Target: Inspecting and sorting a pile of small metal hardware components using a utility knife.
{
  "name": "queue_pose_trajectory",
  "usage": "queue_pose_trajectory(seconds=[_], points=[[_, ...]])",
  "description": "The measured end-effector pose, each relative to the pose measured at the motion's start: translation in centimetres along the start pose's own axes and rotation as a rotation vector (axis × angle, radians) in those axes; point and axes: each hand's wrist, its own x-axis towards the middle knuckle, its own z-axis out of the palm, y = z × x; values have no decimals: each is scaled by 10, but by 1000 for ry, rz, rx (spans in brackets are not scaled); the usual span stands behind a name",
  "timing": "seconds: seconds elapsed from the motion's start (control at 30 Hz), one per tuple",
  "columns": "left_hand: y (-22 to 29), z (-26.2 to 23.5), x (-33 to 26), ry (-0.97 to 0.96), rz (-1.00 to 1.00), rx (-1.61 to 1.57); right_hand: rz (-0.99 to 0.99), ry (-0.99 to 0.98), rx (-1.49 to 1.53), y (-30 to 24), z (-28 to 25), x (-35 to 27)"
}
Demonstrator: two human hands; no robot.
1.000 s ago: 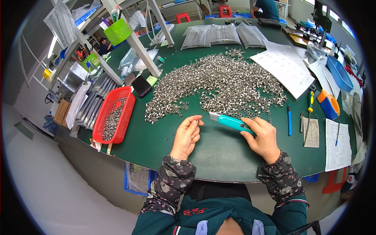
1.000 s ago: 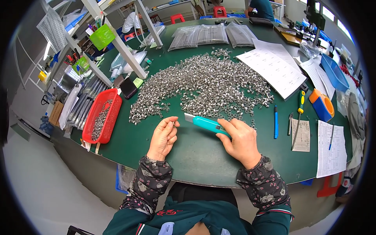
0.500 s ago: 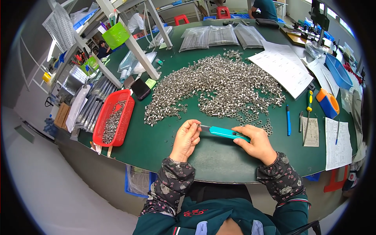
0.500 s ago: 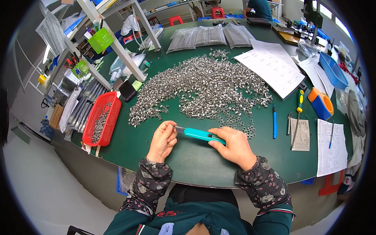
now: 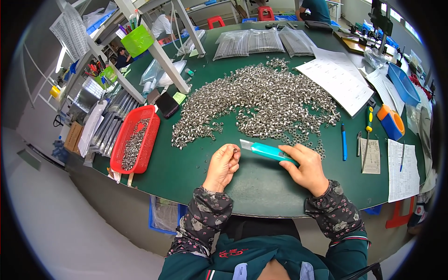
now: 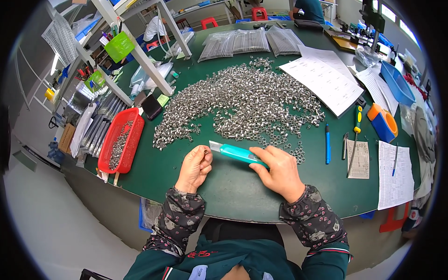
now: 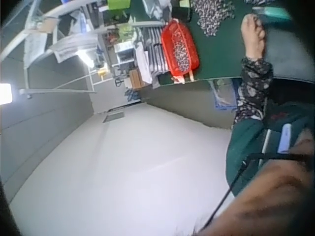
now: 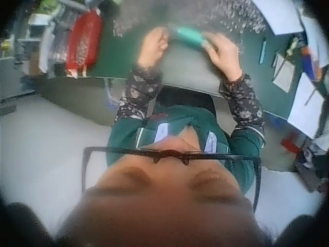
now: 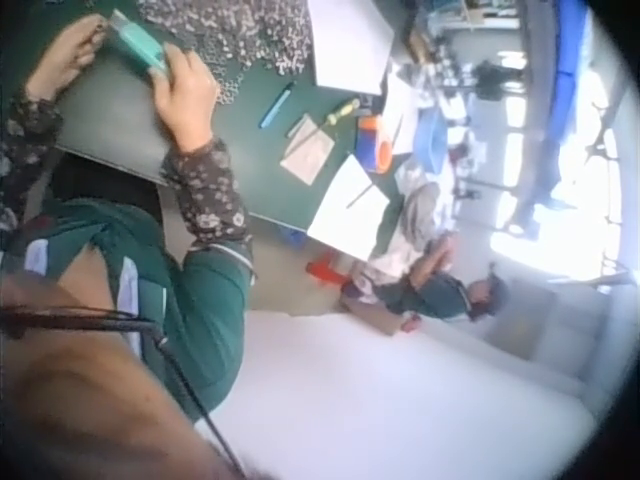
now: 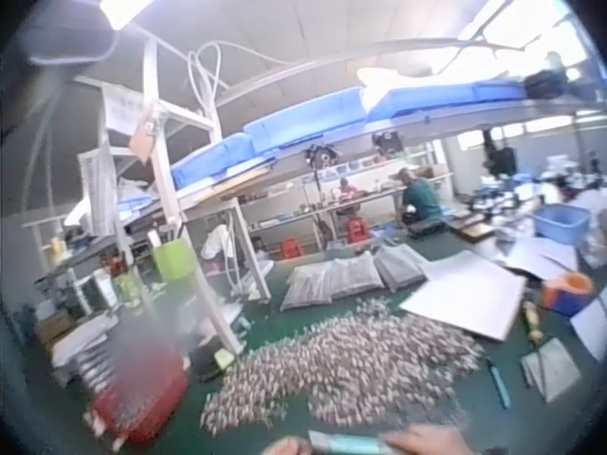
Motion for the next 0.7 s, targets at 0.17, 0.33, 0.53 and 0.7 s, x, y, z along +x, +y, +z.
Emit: queue_pose_trajectory(seconds=[0.17, 0.33, 0.53, 0.7], points=[[1, 2, -1, 30, -10, 3, 43, -20, 36, 2, -2, 0], [1, 2, -1, 2, 7, 24, 60, -97, 87, 3, 0, -2], [2, 3, -1, -49, 25, -23, 112, -185, 146, 6, 1, -2], [3, 3, -2, -46, 9, -10, 142, -208, 166, 8, 1, -1]])
